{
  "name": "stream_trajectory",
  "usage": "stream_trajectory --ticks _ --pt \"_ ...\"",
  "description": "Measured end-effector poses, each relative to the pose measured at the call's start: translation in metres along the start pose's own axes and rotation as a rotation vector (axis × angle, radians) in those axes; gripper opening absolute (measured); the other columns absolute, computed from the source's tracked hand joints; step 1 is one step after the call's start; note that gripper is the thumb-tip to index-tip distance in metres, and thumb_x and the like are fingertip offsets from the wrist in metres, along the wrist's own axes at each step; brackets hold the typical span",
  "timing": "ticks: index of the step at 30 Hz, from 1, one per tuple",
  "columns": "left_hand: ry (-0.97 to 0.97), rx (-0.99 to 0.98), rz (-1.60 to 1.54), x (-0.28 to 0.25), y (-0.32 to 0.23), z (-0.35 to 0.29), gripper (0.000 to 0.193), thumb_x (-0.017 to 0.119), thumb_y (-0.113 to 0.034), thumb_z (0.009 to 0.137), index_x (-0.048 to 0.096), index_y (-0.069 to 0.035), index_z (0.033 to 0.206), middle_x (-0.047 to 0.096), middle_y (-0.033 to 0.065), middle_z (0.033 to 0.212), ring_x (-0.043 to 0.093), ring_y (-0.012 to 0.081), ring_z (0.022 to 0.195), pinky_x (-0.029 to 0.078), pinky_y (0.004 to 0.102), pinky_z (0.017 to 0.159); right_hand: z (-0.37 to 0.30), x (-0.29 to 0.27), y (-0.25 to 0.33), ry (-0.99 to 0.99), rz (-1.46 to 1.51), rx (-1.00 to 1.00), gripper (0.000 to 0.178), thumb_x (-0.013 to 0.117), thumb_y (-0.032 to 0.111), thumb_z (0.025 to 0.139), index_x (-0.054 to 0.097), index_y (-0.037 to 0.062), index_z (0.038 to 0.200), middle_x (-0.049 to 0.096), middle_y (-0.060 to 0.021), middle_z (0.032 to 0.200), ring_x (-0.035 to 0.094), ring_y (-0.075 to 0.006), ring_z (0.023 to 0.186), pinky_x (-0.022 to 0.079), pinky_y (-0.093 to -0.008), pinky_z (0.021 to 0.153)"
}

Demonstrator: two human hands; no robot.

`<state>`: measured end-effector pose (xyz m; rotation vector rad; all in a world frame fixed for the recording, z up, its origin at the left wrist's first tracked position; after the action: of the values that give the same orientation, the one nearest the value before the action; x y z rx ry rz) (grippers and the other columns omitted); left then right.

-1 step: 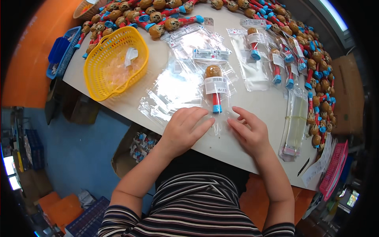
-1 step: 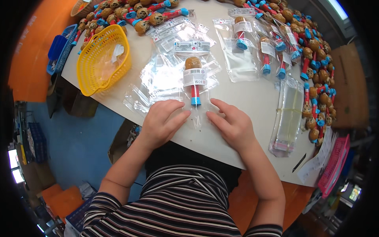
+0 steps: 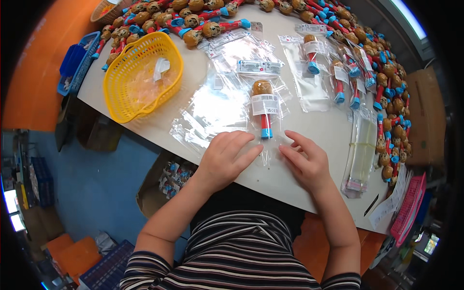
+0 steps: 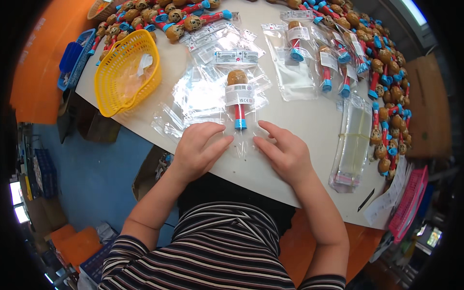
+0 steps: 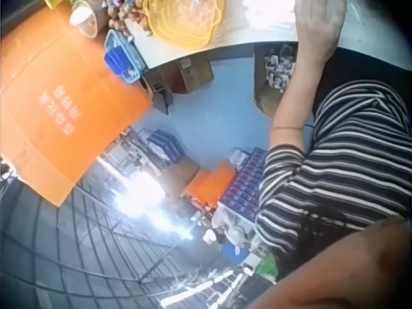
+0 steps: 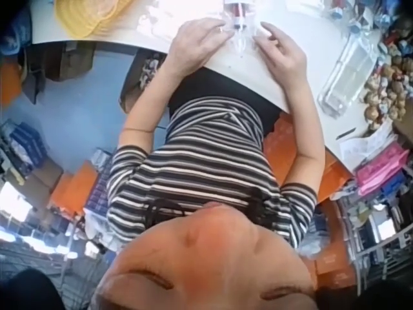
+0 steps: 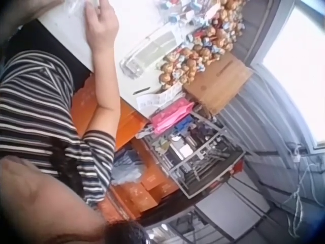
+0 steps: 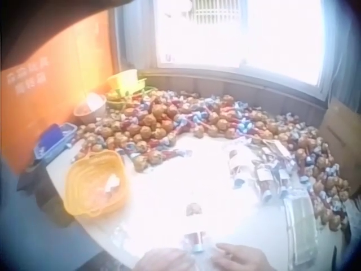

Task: Packaging small toy components into plastic bags.

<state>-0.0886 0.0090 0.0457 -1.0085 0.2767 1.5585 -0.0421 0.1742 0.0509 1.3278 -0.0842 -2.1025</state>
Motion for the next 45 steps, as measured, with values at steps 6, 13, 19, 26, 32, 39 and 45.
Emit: stream_trajectory --ticks 6,13,19,26,32,39,45 --pt "-0.035 -0.058 -0.007 0.001 0.000 0.005 0.039 0.075 -0.006 0.069 0.068 -0.011 0.108 0.060 0.0117 0.112 0.061 0.0290 0.098 0.049 0.0392 0.081 -0.004 0.003 -0.012 -0.029 0.184 0.173 0.024 0.074 -0.004 0.075 0.070 0.0026 0.098 0.062 -0.0167 0.120 0.064 -0.0200 0.079 0.054 -0.0281 0.065" --pt "-0.037 -0.067 -0.029 0.005 0.006 -0.006 0.027 0.076 -0.008 0.073 0.070 -0.010 0.099 0.061 0.0100 0.108 0.061 0.0277 0.091 0.050 0.0371 0.077 -0.005 0.003 -0.013 -0.033 0.233 0.210 0.018 0.072 -0.003 0.078 0.068 -0.0001 0.095 0.062 -0.0168 0.119 0.064 -0.0212 0.077 0.053 -0.0281 0.067" --pt "0.012 -0.679 -0.457 0.009 0.033 -0.021 0.007 0.069 -0.003 0.084 0.069 -0.005 0.091 0.062 0.0082 0.094 0.056 0.0152 0.071 0.048 0.0270 0.061 -0.014 0.010 -0.031 0.029 0.439 0.557 0.007 0.063 0.003 0.089 0.067 -0.0027 0.089 0.062 -0.0156 0.120 0.061 -0.0121 0.075 0.048 -0.0245 0.064" --pt "0.021 -1.063 -0.909 0.036 0.039 -0.044 0.012 0.063 -0.007 0.092 0.065 0.004 0.091 0.066 0.0053 0.079 0.063 0.0094 0.070 0.051 0.0222 0.063 -0.031 0.039 -0.044 0.101 0.990 1.079 0.018 0.061 0.013 0.093 0.069 -0.0029 0.089 0.068 -0.0072 0.084 0.050 -0.0043 0.055 0.039 -0.0203 0.050" --pt "0.052 -1.119 -0.856 0.041 0.044 -0.047 0.012 0.066 -0.006 0.090 0.063 0.005 0.084 0.067 0.0072 0.078 0.064 0.0088 0.069 0.052 0.0210 0.065 -0.031 0.041 -0.042 0.139 0.940 1.136 0.019 0.063 0.015 0.092 0.069 -0.0023 0.086 0.066 -0.0046 0.071 0.048 -0.0044 0.051 0.038 -0.0191 0.048" --pt "-0.042 -1.114 -0.956 0.033 0.042 -0.030 0.022 0.070 -0.003 0.086 0.053 0.002 0.099 0.065 0.0070 0.084 0.064 0.0087 0.072 0.051 0.0198 0.064 -0.030 0.039 -0.037 0.027 1.054 1.096 0.021 0.064 0.014 0.093 0.062 -0.0024 0.106 0.069 -0.0119 0.095 0.064 -0.0113 0.070 0.052 -0.0224 0.057" --pt "-0.086 -1.095 -0.977 0.042 0.043 -0.027 0.023 0.068 -0.001 0.087 0.052 0.002 0.103 0.065 0.0082 0.086 0.064 0.0101 0.073 0.052 0.0203 0.065 -0.034 0.050 -0.039 0.060 1.051 1.161 0.021 0.065 0.013 0.094 0.062 -0.0037 0.107 0.070 -0.0108 0.093 0.066 -0.0121 0.074 0.054 -0.0223 0.062"
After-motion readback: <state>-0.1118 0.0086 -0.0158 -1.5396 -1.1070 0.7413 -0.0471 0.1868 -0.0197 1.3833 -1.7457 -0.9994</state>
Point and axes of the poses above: each hand's wrist, its own z-axis towards the middle knuckle, its own x-axis out of the palm, y = z × x, the point moved 8 cm from there along z, towards the middle knuckle
